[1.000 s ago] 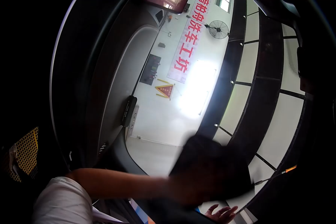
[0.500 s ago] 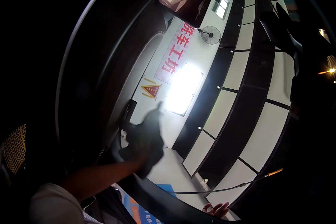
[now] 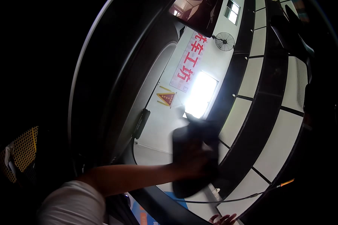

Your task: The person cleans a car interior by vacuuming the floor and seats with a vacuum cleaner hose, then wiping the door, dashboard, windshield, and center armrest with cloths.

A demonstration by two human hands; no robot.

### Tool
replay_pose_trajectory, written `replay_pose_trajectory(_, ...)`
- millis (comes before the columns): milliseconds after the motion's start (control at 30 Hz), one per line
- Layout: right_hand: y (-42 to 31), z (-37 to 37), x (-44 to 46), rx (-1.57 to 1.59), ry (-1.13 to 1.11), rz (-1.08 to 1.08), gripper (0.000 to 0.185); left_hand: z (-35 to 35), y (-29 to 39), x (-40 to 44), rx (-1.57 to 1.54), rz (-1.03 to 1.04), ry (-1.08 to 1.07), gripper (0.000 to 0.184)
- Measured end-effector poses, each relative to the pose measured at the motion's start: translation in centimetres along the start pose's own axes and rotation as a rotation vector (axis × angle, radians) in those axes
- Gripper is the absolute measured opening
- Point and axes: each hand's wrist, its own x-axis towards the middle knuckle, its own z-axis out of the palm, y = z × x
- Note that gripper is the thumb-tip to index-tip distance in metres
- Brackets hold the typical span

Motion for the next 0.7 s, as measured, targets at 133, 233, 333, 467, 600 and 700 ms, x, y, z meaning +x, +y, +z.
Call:
replay_pose_trajectory(133,0.2,1.6,0.0,-0.062,-0.095,-0.019,0.048,-7.0,3.7,11.6,0.100,0.363,0.530,0.058)
replay_pose_trajectory(233,1.5,8.5,0.8,-0.098,-0.206,-0.050,0.051,-9.1,-1.9,19.6,0.200,0.283,0.589,0.050)
replay_pose_trajectory(333,0.8,8.3,0.6,-0.181,-0.191,-0.012,0.052,-11.1,-11.6,21.8,0.220,0.143,0.653,0.047)
replay_pose_trajectory(467,1.5,11.4,1.3,-0.161,-0.223,-0.027,0.054,-12.2,-25.5,18.0,0.019,-0.117,0.716,0.042)
replay_pose_trajectory(600,0.7,10.9,-0.1,-0.820,-0.189,0.050,0.062,-13.8,-27.7,15.7,1.265,-0.247,0.347,0.036)
replay_pose_trajectory(700,0.6,10.5,2.5,-0.503,-0.482,-0.031,0.075,-14.5,-23.2,18.6,1.884,-0.452,0.145,0.025)
